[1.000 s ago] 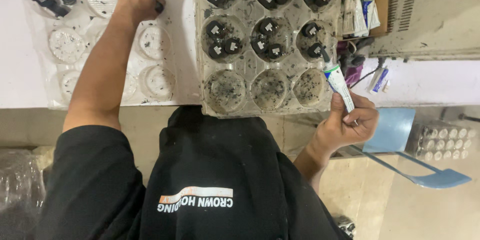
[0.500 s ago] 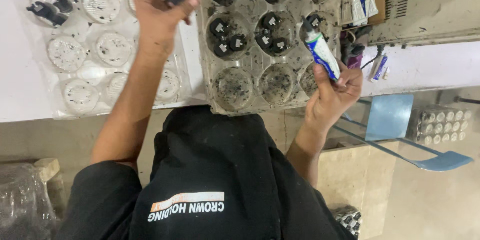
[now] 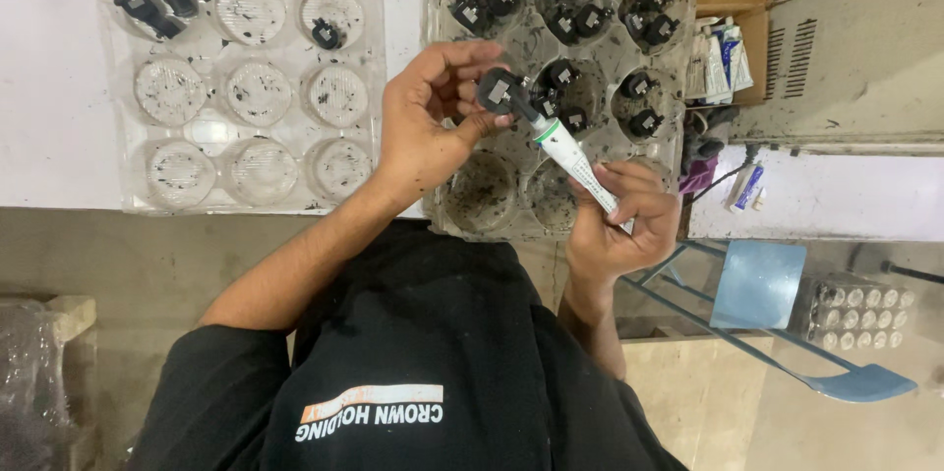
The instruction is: The person picks small black plastic hub parts one at a time from a tray and squeezes adhesive from a tube onto each part, then places the glued part back into the tray and reaches for the next one.
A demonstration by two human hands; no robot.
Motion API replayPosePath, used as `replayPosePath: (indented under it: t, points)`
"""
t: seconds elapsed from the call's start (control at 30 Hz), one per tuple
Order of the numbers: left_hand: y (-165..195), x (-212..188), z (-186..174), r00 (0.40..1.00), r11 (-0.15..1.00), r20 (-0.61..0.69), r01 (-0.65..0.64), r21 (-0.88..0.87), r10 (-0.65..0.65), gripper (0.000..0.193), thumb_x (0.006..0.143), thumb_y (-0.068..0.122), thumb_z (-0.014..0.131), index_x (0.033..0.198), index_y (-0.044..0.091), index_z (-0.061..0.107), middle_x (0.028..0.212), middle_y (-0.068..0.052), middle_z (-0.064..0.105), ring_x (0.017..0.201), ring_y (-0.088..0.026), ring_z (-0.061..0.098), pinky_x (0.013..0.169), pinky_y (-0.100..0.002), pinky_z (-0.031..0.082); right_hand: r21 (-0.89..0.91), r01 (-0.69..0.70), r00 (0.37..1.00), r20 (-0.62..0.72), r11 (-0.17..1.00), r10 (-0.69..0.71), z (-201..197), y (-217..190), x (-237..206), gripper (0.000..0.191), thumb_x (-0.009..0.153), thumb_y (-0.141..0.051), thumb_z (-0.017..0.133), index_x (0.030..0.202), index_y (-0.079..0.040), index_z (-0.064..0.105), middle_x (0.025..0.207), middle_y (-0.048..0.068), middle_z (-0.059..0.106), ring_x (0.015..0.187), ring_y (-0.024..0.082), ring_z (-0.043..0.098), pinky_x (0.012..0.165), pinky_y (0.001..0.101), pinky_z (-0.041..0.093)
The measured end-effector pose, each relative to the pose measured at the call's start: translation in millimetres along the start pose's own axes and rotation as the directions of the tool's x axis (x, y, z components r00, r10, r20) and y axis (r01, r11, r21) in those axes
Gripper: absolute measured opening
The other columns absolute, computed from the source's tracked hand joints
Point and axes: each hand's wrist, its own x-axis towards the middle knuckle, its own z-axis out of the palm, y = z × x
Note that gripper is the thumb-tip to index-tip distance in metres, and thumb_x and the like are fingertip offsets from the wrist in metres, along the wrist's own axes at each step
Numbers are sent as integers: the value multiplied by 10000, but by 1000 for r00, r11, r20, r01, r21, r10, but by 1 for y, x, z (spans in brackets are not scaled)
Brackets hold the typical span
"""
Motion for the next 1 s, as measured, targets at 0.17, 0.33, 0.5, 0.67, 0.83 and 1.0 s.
replayPosePath:
  t: [0.17,0.33,0.5,0.67,0.83,1.0]
  points:
    - [2,-2,-1,999,999,-38,39,25,-38,498,873,-198,784,1322,-10,680,1066,-51,634,875,-51,567,820,-214,568,-68,14,1000,27,998,-12,0,-10,1,474,873,81,873,878,-64,422,928,156,695,965,274,720,872,341,576]
    - [4,-3,-1,996,996,-72,65,53,-61,456,861,-199,745,1271,-12,674,1158,-64,684,836,-46,614,805,-224,601,-120,100,994,64,988,-92,6,-13,8,444,812,122,858,817,-50,449,909,153,713,944,286,731,848,361,590]
    - [4,-2,-3,997,997,-31,73,-27,-74,447,887,-214,686,1283,-9,664,1234,-56,691,985,-51,689,923,-233,635,-221,165,983,121,961,-141,4,-15,13,441,774,169,814,736,-57,438,873,138,724,858,260,732,735,334,566]
    - [1,-4,-5,995,995,-16,101,-14,-101,493,897,-209,751,1339,-2,684,1030,-12,637,876,-40,599,840,-203,587,-194,138,987,114,971,-118,3,-13,13,439,769,189,780,721,-57,421,884,133,716,847,247,718,733,330,560]
    - [-2,-5,-4,994,994,-27,103,-48,-104,492,882,-211,721,1319,8,665,1084,14,665,912,-24,618,855,-192,594,-199,135,987,111,971,-114,4,-11,10,456,772,198,783,706,-60,413,878,131,714,840,248,718,713,321,549]
    - [-6,-7,-6,994,995,-40,101,0,-100,516,874,-222,740,1334,3,676,1123,28,639,855,-21,535,809,-184,553,-201,130,988,114,971,-108,5,-10,8,465,773,199,793,709,-58,412,877,129,713,845,243,714,705,318,562]
